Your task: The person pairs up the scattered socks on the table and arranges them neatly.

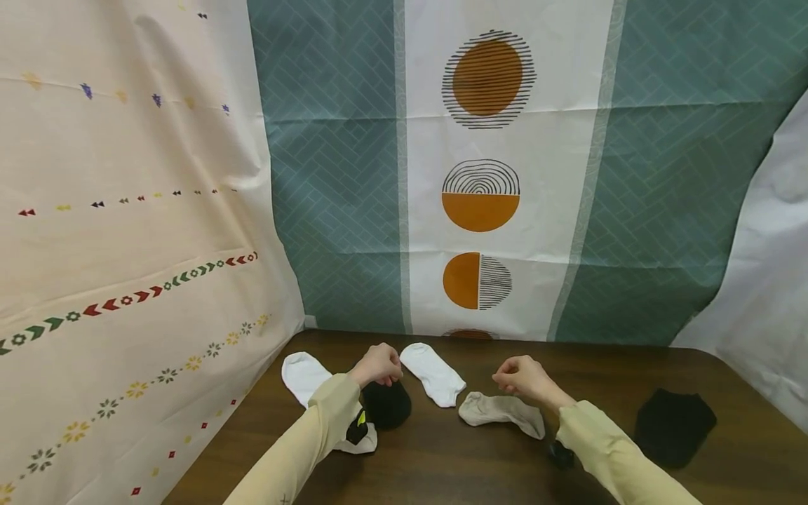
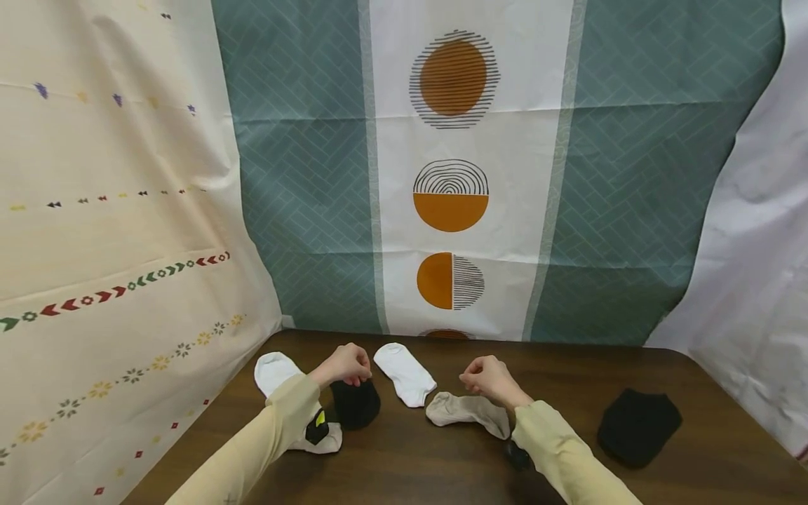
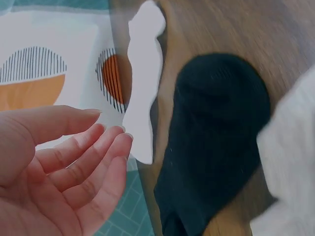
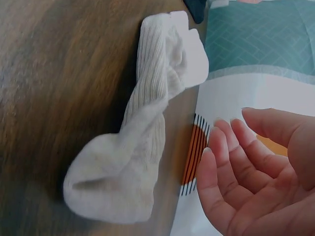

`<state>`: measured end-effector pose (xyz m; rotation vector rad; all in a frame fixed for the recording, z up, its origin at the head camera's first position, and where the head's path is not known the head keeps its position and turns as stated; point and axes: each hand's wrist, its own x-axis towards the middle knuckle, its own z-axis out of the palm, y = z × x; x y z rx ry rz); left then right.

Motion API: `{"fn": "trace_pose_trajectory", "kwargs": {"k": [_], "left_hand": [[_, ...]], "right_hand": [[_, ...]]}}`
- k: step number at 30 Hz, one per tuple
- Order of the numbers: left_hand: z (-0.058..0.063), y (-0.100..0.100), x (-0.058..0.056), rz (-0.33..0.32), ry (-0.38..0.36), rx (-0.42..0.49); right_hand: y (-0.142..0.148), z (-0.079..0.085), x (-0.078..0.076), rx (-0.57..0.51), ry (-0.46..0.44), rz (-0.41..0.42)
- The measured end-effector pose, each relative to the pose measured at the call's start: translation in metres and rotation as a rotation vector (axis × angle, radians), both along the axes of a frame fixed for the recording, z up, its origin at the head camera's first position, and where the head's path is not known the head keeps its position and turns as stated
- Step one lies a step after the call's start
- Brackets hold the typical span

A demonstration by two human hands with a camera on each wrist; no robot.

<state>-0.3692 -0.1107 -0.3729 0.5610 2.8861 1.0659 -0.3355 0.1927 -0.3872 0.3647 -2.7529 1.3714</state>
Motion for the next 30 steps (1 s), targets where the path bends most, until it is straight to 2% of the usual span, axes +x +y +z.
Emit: {"fn": "trace_pose_trajectory", "kwargs": {"k": [4, 9, 15, 19, 27, 30], "left_hand": [[0.001, -0.005, 0.000, -0.001, 0.010, -0.008], [0.006, -0.014, 0.001, -0.007, 0.025, -0.016], [0.001, -0.025, 0.001, -0.020, 0.045, -0.068], [0.000, -0.033, 0.003, -0.027, 0.053, -0.066], [0.001, -0.050, 0.005, 0.007, 0.065, -0.109], [0.002, -0.057, 0.006, 0.027, 0.055, -0.100]], "right_hand": [[-0.004, 0.000, 0.001, -0.010, -0.006, -0.001], [-0.012, 0.001, -0.001, -0.047, 0.001, 0.038], [-0.026, 0.005, 0.001, -0.046, -0.012, 0.044], [-0.036, 0.005, 0.001, -0.044, -0.023, 0.052], [-0.055, 0.002, 0.001, -0.033, -0.006, 0.122], [-0.065, 0.002, 0.002, -0.038, 0.005, 0.150]]}}
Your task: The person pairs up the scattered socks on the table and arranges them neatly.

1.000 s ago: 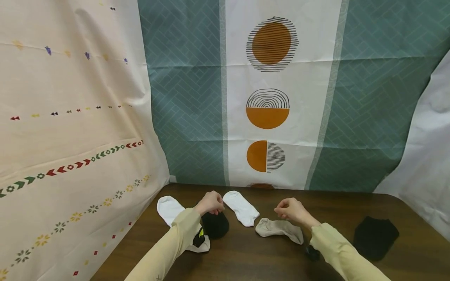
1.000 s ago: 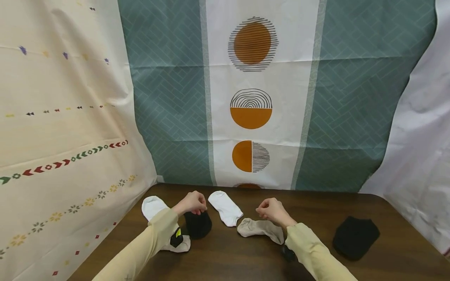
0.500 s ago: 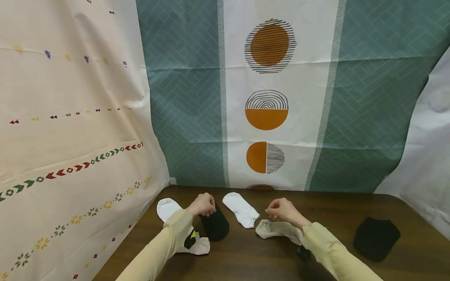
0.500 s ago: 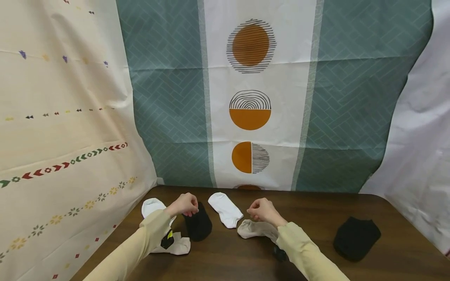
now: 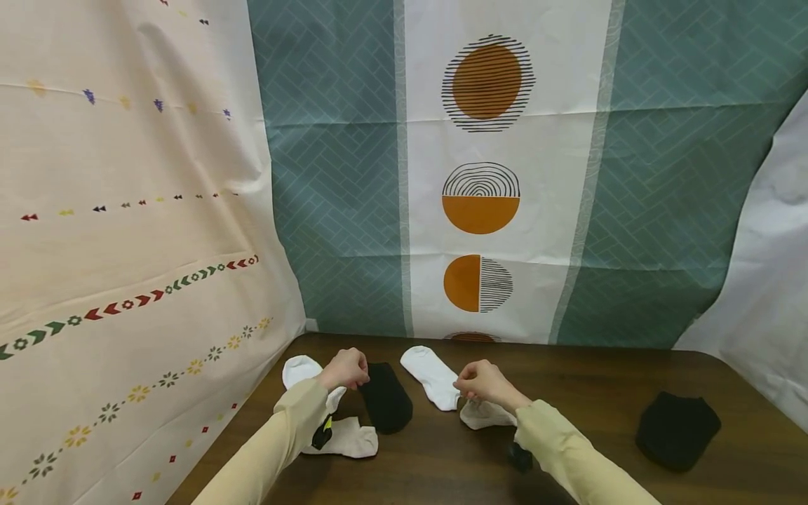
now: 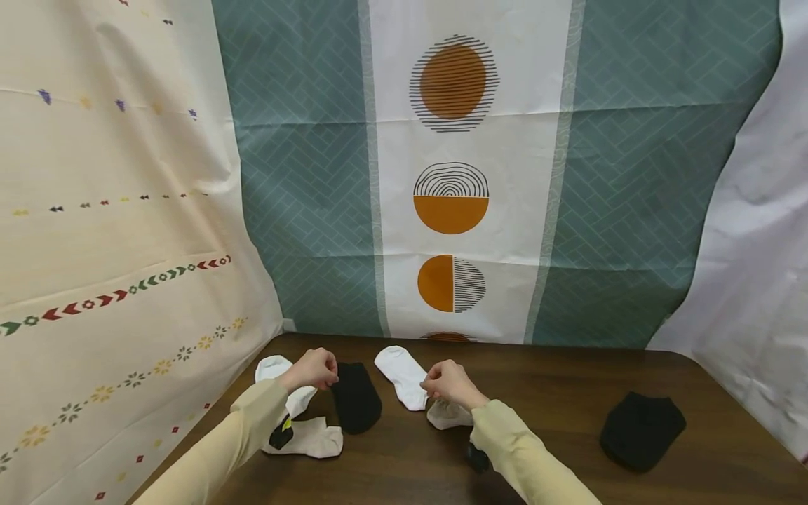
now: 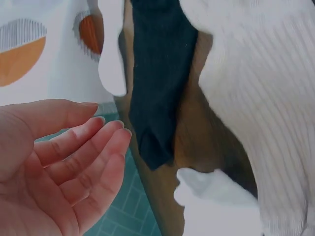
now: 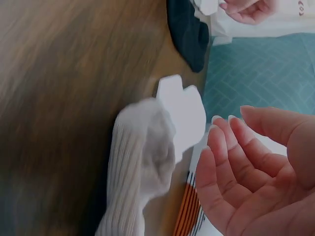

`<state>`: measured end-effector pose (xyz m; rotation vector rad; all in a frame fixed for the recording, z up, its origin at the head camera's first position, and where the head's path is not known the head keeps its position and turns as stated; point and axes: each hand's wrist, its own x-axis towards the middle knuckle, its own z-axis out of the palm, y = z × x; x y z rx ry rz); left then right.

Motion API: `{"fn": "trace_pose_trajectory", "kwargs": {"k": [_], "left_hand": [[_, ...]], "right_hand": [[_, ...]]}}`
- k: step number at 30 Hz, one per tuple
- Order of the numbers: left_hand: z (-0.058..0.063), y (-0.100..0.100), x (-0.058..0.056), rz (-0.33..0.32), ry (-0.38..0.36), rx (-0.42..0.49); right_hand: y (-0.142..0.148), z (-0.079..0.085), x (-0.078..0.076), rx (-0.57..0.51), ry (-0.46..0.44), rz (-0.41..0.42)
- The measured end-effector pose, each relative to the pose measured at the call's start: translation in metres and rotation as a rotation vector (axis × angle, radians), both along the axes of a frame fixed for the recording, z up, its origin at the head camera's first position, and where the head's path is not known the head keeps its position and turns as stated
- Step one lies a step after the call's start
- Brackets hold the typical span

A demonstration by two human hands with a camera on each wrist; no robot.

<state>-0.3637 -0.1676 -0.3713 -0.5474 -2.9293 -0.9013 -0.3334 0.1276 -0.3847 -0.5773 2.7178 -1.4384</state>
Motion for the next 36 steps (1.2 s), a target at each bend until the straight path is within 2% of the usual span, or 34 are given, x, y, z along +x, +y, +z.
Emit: {"fn": "trace_pose_trajectory", "kwargs": {"k": [5, 12, 19, 24, 28, 36], "left_hand": [[0.001, -0.013, 0.001, 0.015, -0.008, 0.015], [0.003, -0.028, 0.004, 0.048, 0.016, -0.035], [0.006, -0.046, 0.008, 0.098, -0.027, -0.058], [0.009, -0.058, 0.012, 0.096, -0.064, -0.097], [0.012, -0.064, 0.016, 0.100, -0.131, -0.124], [0.013, -0.079, 0.022, 0.153, -0.334, -0.178]], "right_hand": [[-0.017, -0.001, 0.000, 0.005, 0.002, 0.040], [-0.037, -0.007, 0.002, 0.016, -0.006, 0.075], [-0.053, -0.012, 0.003, -0.003, -0.021, 0.109], [-0.063, -0.013, 0.002, -0.028, -0.017, 0.142], [-0.070, -0.015, 0.002, -0.045, -0.028, 0.156], [-0.082, -0.019, 0.004, -0.048, -0.035, 0.190]]}}
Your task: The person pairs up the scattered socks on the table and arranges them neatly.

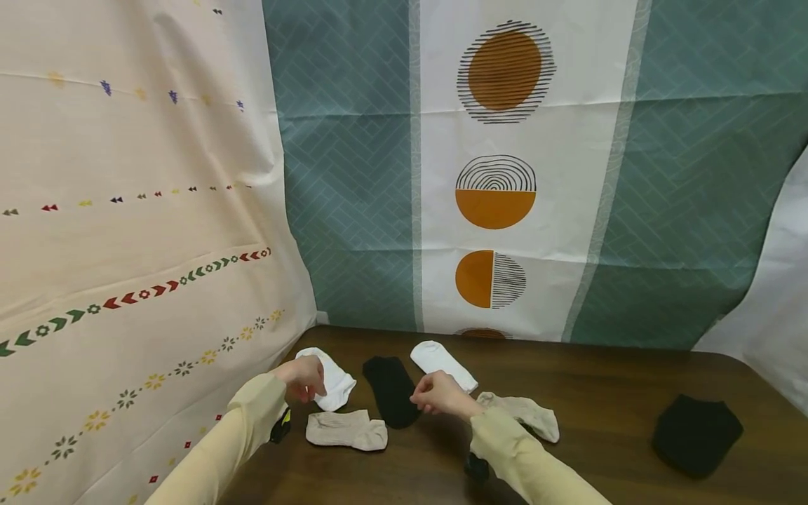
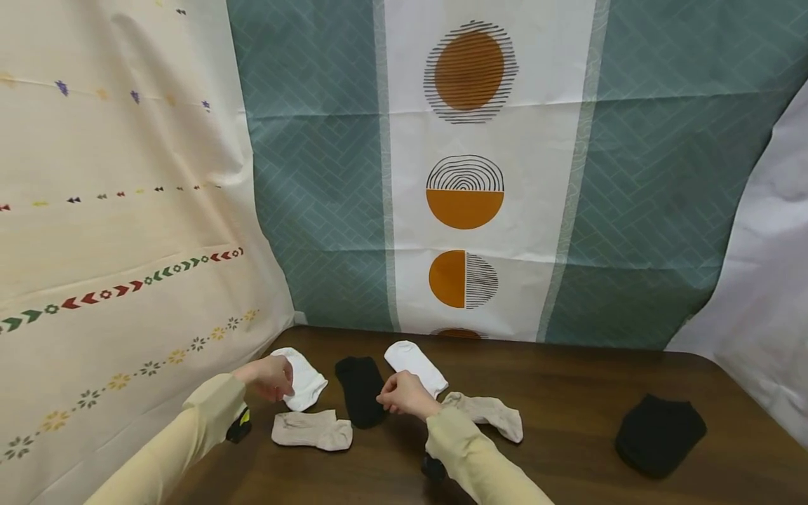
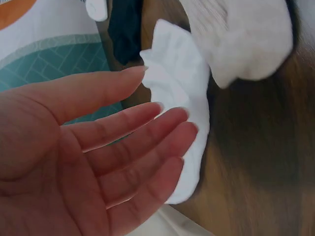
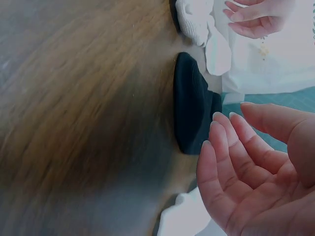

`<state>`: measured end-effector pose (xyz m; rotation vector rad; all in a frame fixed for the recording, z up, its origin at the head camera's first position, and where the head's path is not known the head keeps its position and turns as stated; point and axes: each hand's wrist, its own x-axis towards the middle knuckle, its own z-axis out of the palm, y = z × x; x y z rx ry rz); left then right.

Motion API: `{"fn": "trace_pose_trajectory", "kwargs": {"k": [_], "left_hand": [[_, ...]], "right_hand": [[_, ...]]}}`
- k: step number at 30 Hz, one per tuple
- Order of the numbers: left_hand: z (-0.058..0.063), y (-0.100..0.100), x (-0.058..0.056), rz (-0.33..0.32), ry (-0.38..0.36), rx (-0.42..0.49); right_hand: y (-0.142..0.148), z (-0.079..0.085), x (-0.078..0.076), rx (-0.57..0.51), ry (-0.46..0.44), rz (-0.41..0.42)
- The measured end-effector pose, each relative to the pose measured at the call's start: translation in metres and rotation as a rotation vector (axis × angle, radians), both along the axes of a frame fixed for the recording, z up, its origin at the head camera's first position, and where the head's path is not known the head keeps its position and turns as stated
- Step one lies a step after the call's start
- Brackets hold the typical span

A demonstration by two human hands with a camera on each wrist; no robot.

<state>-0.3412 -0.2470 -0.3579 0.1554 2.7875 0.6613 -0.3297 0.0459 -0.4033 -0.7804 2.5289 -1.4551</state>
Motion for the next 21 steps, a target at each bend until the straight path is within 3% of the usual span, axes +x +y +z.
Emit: {"fn": "trace_pose_trajectory", "kwargs": {"k": [14, 21], "left_hand": [[0.003, -0.010, 0.011, -0.005, -0.091, -0.122], [0.000, -0.012, 0.017, -0.028, -0.154, -0.084]], "right_hand": [[-0.022, 0.001, 0.007, 0.003, 0.007, 0.051], [-0.038, -0.001, 0.011, -0.014, -0.021, 0.060]]}}
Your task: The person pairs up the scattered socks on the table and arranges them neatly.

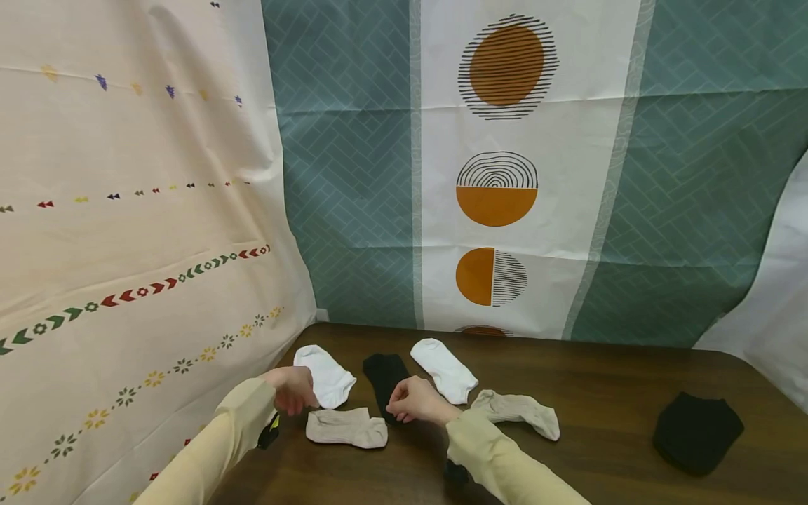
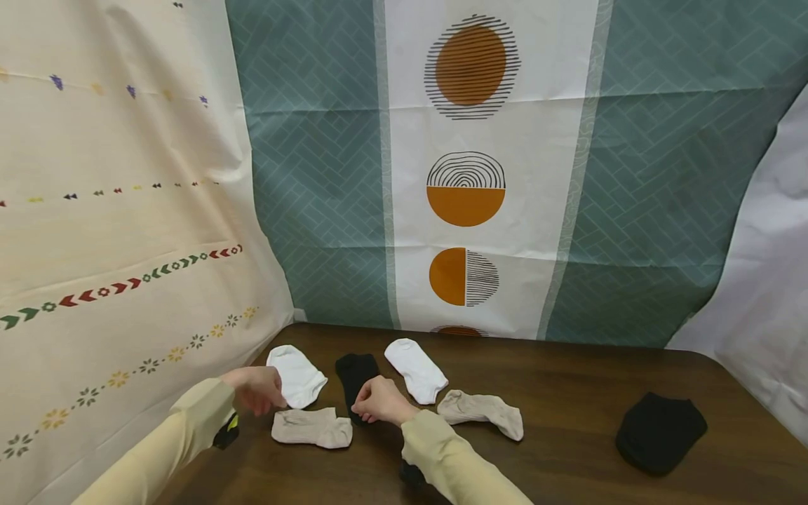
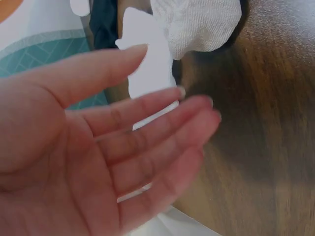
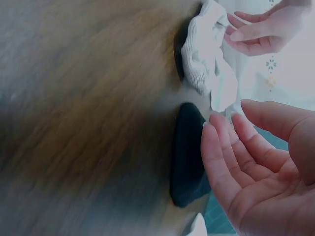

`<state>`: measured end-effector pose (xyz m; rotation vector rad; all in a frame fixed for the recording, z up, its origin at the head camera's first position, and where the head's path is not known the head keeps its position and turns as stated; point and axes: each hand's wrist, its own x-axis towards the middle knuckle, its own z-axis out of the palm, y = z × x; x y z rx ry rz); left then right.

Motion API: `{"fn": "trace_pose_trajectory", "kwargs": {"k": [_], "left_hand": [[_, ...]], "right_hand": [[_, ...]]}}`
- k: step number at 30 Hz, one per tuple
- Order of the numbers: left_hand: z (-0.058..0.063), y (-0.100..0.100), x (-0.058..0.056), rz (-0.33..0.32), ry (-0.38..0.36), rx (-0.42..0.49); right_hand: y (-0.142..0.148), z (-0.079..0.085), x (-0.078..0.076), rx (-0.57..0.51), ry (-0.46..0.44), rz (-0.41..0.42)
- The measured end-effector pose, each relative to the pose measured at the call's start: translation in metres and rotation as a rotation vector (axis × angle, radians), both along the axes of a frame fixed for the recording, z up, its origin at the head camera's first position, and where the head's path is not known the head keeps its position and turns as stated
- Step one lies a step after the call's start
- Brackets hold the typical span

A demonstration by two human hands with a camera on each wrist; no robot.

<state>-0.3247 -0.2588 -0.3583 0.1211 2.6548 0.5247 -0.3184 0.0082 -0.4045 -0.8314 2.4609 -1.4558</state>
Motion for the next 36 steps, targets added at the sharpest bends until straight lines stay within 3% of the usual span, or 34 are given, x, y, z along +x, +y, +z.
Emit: {"fn": "trace_pose_trajectory", "kwargs": {"k": [5, 11, 20, 24, 36], "left_hand": [[-0.003, 0.001, 0.002, -0.042, -0.051, 0.023], [-0.004, 0.002, 0.002, -0.069, -0.044, 0.013], [-0.009, 0.002, 0.004, -0.106, -0.076, 0.083], [-0.011, 0.002, 0.003, -0.140, -0.068, 0.072], [-0.017, 0.008, 0.004, -0.135, -0.032, 0.051]], "right_hand": [[-0.008, -0.002, 0.002, 0.022, 0.010, -0.006], [-0.011, -0.004, 0.003, 0.046, -0.004, -0.033], [-0.018, -0.005, 0.008, 0.073, -0.051, -0.046], [-0.024, -0.005, 0.011, 0.092, -0.046, -0.048], [-0.032, -0.007, 0.016, 0.158, 0.007, -0.079]]}}
